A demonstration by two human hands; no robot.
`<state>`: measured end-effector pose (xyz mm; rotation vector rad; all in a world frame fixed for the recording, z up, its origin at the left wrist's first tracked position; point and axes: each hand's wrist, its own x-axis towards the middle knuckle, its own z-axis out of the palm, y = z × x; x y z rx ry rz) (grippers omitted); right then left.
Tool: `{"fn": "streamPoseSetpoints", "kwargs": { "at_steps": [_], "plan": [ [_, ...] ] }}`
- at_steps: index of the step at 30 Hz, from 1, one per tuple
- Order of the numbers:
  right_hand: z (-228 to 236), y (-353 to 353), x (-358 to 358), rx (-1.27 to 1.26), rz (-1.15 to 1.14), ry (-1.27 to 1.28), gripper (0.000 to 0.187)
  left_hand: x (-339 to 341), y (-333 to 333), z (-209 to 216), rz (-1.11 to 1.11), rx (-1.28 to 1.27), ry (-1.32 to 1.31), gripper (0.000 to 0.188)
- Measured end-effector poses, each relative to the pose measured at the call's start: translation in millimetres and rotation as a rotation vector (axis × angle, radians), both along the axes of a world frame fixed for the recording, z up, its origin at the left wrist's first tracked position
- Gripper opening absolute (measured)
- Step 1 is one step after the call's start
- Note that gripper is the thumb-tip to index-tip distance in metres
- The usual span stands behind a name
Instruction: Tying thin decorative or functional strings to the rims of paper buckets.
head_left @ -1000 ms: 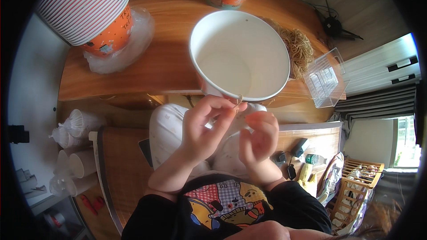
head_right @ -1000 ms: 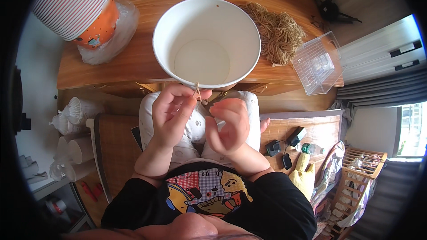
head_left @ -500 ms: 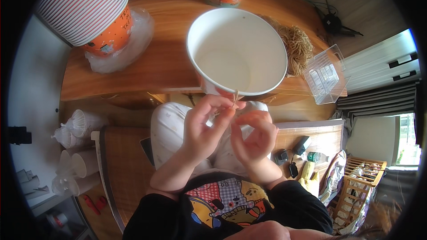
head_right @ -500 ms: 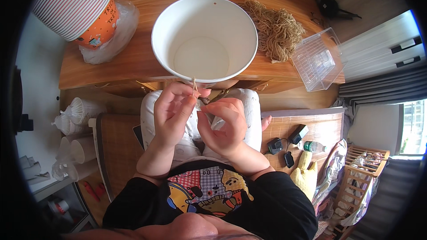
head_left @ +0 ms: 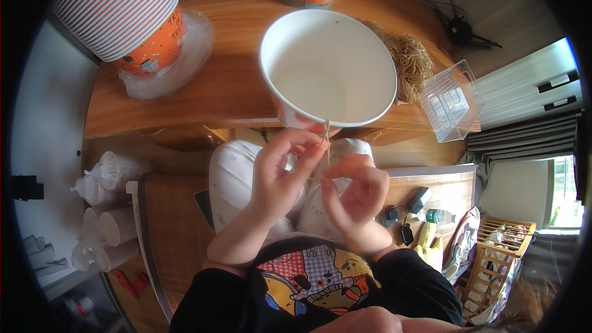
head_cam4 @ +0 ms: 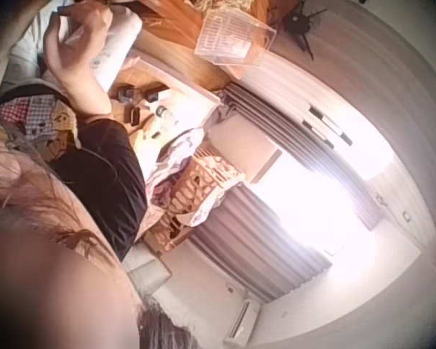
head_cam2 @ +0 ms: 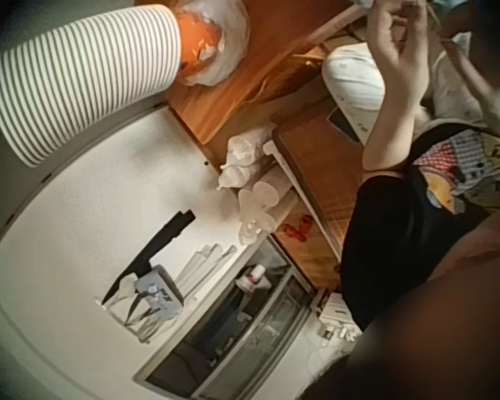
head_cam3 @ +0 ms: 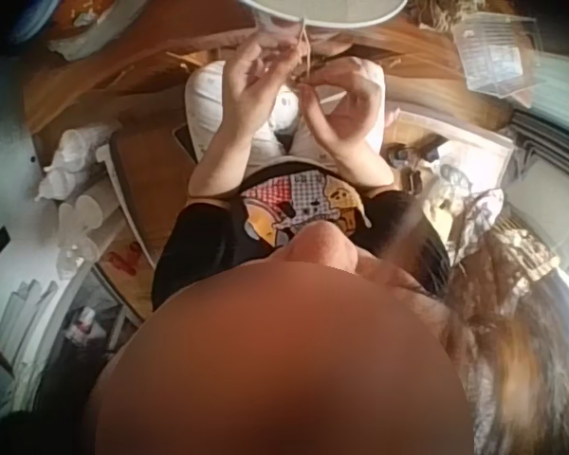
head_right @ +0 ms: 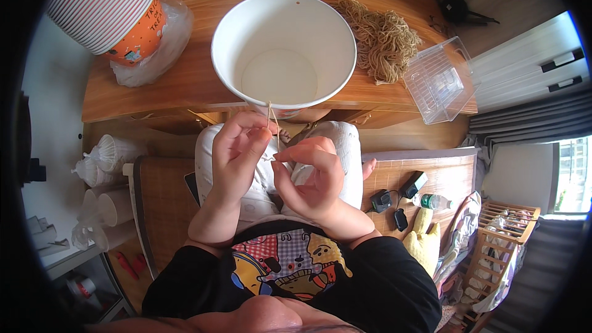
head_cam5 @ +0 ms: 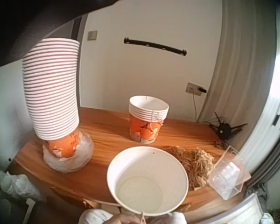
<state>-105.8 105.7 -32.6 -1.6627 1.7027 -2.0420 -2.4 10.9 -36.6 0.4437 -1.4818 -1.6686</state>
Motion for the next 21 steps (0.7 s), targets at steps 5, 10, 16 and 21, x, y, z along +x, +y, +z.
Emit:
{"fn": "streamPoseSetpoints", "kwargs": {
  "at_steps": [5,10,16,21],
  "plan": [
    [4,-3,-2,-0.004,0.006,0.081,0.048,-2,3,1,0.024,0.123,0.081,0.012],
    [13,-6,0,0.068,-0.036,0.344,0.039,-1,4,2,0.044,0.162,0.039,0.013],
    [11,-7,-15,0.026,-0.08,0.375,0.035,-1,3,3,-0.007,0.227,0.082,0.012],
    [16,-11,-18,-0.008,-0.194,0.435,0.036,0,3,7,-0.062,0.31,0.142,0.011]
  ]
}}
